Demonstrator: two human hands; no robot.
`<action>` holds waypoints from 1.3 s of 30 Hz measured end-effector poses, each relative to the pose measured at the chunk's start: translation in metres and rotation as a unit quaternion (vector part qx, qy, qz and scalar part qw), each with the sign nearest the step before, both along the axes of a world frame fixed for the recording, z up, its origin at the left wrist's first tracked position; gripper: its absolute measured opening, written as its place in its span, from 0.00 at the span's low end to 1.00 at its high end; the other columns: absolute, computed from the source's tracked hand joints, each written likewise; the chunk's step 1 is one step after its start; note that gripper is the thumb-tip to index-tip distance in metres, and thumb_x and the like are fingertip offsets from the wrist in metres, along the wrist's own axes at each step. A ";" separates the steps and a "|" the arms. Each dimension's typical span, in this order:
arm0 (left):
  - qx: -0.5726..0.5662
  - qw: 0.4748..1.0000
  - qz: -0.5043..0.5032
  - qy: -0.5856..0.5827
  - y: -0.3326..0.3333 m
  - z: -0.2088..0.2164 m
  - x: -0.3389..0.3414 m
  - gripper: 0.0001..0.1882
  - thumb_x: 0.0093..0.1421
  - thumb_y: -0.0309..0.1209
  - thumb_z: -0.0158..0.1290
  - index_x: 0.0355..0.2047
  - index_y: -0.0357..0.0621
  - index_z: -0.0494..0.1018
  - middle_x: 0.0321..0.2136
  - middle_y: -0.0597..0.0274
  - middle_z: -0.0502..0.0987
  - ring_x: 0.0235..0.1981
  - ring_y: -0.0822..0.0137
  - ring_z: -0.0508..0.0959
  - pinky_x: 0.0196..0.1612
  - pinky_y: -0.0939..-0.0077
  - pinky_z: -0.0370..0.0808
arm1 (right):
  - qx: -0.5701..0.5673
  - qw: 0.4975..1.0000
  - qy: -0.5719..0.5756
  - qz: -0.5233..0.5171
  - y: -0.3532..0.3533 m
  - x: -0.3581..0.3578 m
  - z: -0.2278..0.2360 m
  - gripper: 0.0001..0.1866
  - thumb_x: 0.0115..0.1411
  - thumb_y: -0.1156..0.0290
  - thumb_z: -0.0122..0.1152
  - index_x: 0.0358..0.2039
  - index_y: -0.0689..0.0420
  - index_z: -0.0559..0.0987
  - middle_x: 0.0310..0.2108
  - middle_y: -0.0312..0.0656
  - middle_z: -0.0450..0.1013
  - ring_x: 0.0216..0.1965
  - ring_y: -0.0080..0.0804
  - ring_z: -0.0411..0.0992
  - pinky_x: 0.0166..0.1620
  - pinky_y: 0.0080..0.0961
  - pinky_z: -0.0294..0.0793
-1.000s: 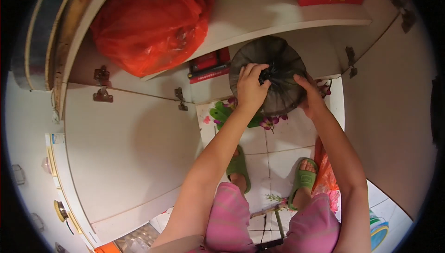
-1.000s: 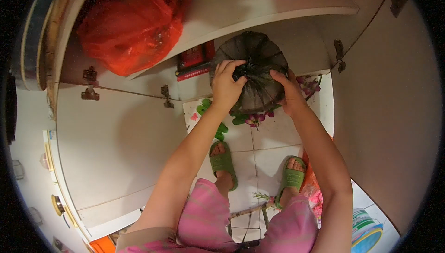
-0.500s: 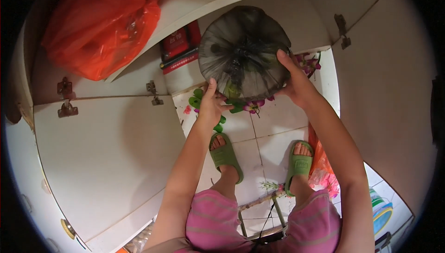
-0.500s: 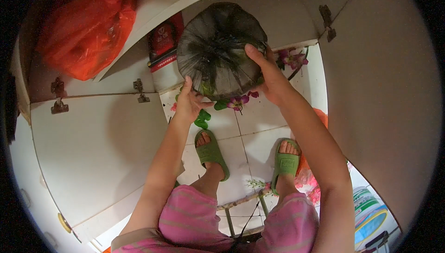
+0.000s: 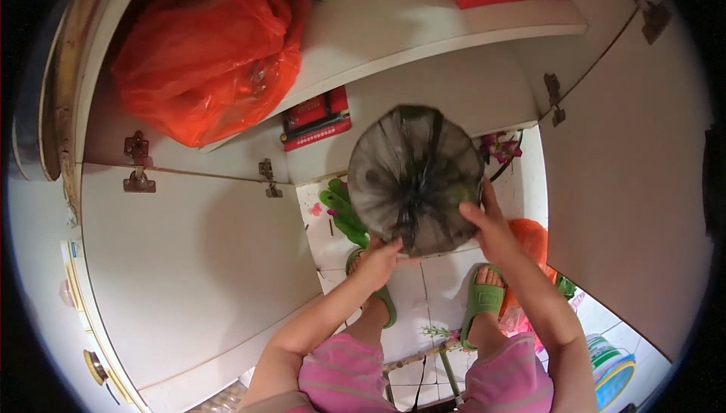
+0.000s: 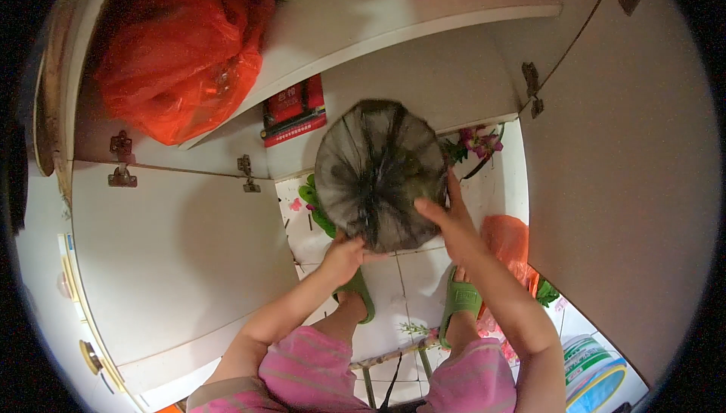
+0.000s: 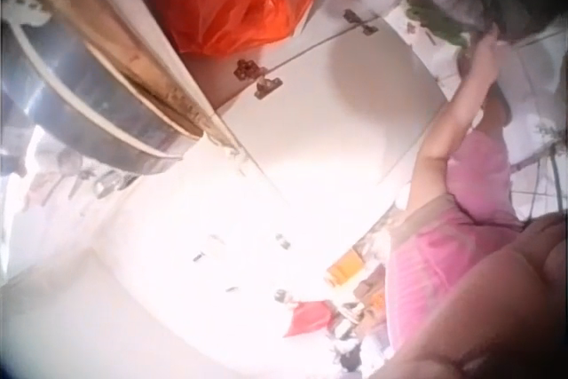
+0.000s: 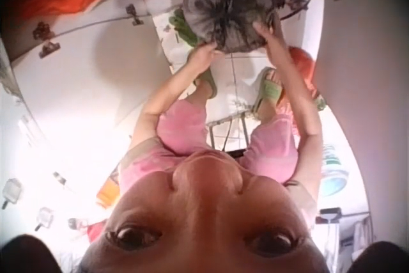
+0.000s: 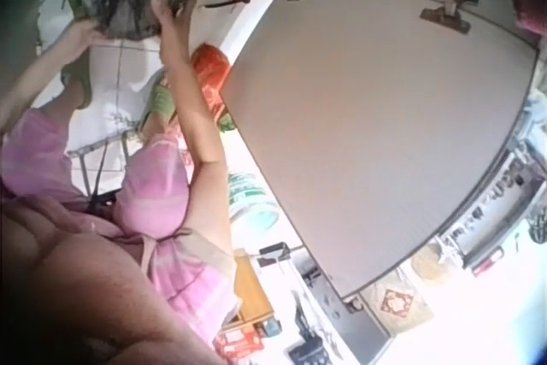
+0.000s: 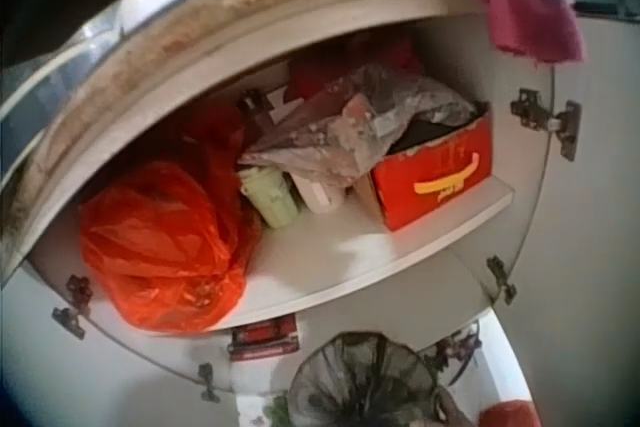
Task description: The person assembles a salad spinner by placing the green colander basket into the clear bowl, wiping the white lid with a pink cloth, and then placing the lid on top.
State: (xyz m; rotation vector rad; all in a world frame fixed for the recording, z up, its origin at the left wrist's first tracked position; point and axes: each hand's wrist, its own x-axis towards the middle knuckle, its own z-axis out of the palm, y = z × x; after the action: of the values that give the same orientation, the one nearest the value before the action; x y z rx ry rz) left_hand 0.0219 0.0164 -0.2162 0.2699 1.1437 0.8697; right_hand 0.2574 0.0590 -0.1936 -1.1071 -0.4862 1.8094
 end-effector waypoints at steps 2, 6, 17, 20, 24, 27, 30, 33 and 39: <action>-0.010 0.999 -0.037 -0.021 -0.024 -0.004 -0.009 0.31 0.63 0.22 0.46 0.65 0.46 0.50 0.59 0.54 0.65 0.58 0.47 0.69 0.54 0.38 0.73 | -0.010 1.000 -0.009 0.003 -0.022 0.001 0.004 0.56 0.51 0.62 0.71 0.71 0.56 0.42 0.66 0.47 0.53 0.66 0.38 0.53 0.65 0.31 0.55; -0.093 0.986 -0.105 -0.085 -0.056 -0.031 -0.029 0.32 0.62 0.24 0.52 0.64 0.46 0.53 0.57 0.55 0.67 0.55 0.52 0.72 0.50 0.46 0.77 | -0.028 0.999 -0.003 0.024 -0.058 0.005 -0.005 0.55 0.53 0.62 0.70 0.70 0.56 0.43 0.67 0.46 0.52 0.65 0.38 0.54 0.65 0.31 0.55; -0.192 0.959 -0.202 -0.046 -0.078 -0.040 0.002 0.36 0.62 0.32 0.57 0.63 0.46 0.47 0.57 0.48 0.64 0.54 0.49 0.74 0.52 0.52 0.75 | -0.125 0.992 0.000 0.008 -0.111 0.039 -0.090 0.50 0.57 0.66 0.64 0.71 0.46 0.41 0.68 0.43 0.51 0.63 0.39 0.58 0.54 0.33 0.69; -0.193 0.965 -0.165 0.065 -0.059 -0.021 0.010 0.42 0.58 0.32 0.60 0.64 0.48 0.44 0.56 0.49 0.64 0.51 0.49 0.75 0.51 0.54 0.75 | -0.165 0.985 0.035 0.023 -0.105 0.050 -0.079 0.49 0.57 0.66 0.63 0.71 0.48 0.43 0.66 0.43 0.55 0.59 0.36 0.63 0.44 0.30 0.73; 0.137 0.873 0.013 0.467 -0.036 -0.049 -0.017 0.45 0.46 0.26 0.65 0.61 0.40 0.50 0.60 0.43 0.53 0.61 0.47 0.60 0.56 0.52 0.66 | -0.049 0.987 -0.137 0.064 -0.101 0.042 -0.080 0.48 0.52 0.66 0.56 0.71 0.49 0.44 0.67 0.44 0.51 0.66 0.42 0.53 0.64 0.39 0.57; 0.402 0.630 0.035 0.663 0.040 0.036 -0.050 0.44 0.48 0.28 0.65 0.61 0.35 0.51 0.62 0.39 0.51 0.64 0.43 0.55 0.64 0.51 0.56 | 0.006 0.972 -0.210 -0.109 -0.099 0.036 -0.090 0.37 0.57 0.72 0.58 0.66 0.57 0.56 0.61 0.45 0.57 0.62 0.36 0.58 0.62 0.32 0.61; 0.560 0.287 0.072 0.773 0.110 0.147 -0.087 0.37 0.52 0.39 0.65 0.58 0.42 0.62 0.65 0.38 0.47 0.65 0.37 0.53 0.63 0.34 0.51 | 0.078 0.966 -0.190 -0.157 -0.096 0.040 -0.083 0.36 0.56 0.75 0.56 0.66 0.57 0.57 0.61 0.45 0.55 0.65 0.38 0.52 0.69 0.33 0.45; 0.498 0.151 0.063 0.852 0.177 0.220 -0.100 0.42 0.46 0.39 0.68 0.61 0.55 0.62 0.66 0.40 0.48 0.65 0.34 0.52 0.61 0.25 0.49 | 0.102 0.935 -0.319 -0.116 -0.084 0.038 -0.079 0.37 0.54 0.74 0.57 0.65 0.56 0.58 0.60 0.44 0.54 0.66 0.39 0.51 0.69 0.34 0.46; 0.374 0.041 -0.059 0.925 0.258 0.277 -0.116 0.41 0.45 0.40 0.66 0.61 0.57 0.64 0.60 0.41 0.62 0.63 0.40 0.58 0.62 0.41 0.59 | 0.135 0.911 -0.370 -0.119 -0.078 0.019 -0.082 0.34 0.51 0.73 0.60 0.60 0.57 0.63 0.55 0.44 0.57 0.61 0.41 0.54 0.65 0.37 0.50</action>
State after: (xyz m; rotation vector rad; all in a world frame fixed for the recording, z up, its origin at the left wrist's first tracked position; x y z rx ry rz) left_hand -0.0936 0.2743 0.0607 -1.6658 -1.3550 -0.1316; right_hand 0.2765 -0.0195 -0.2755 -1.5599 -0.9628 1.0232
